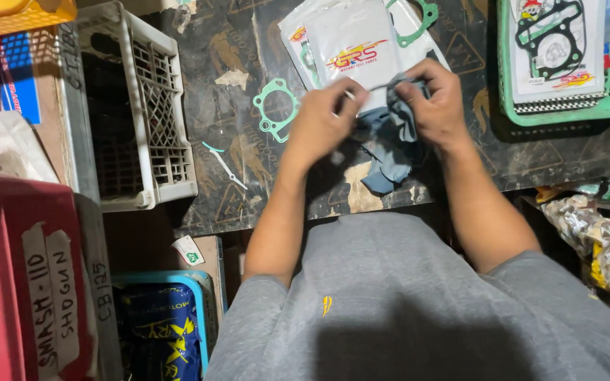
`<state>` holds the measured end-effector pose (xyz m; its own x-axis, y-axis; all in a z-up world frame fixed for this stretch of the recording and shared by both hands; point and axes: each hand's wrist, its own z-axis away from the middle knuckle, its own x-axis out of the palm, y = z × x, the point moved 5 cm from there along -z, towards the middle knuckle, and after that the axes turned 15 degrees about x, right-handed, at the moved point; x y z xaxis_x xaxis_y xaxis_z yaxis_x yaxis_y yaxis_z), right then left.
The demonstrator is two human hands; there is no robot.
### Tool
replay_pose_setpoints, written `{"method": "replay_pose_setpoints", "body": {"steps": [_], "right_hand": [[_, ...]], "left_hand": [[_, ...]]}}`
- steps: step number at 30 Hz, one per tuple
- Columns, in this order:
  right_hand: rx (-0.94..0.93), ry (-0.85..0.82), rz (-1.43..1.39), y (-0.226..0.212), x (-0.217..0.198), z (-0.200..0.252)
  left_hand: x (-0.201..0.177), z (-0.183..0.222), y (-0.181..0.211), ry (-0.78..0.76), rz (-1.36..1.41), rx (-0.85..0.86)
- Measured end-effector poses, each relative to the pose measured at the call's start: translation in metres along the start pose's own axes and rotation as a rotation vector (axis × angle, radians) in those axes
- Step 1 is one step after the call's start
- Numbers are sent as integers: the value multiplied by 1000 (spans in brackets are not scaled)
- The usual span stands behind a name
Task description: Cleaning motorcycle engine gaskets and their plastic packaging using a cloth.
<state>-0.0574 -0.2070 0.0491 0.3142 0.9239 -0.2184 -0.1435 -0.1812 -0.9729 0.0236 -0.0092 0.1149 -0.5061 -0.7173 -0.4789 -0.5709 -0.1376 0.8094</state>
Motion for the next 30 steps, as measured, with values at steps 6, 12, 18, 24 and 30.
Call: {"method": "replay_pose_setpoints", "body": {"steps": [6,12,18,24,30], "right_hand": [[-143,-67,29,-30,9,-5],[-87,40,10,-10,19,-1],[-152,280,35,-1,3,-8],[54,182,-474,15,-18,-22],[119,-18,-171,18,14,-9]], "left_hand": [[24,-4,-4,150,261,101],[41,6,-39,459,978,-68],[47,9,-43,462,1074,-141],[35,8,-40,431,1174,-121],[37,10,-45,497,1208,-148]]}}
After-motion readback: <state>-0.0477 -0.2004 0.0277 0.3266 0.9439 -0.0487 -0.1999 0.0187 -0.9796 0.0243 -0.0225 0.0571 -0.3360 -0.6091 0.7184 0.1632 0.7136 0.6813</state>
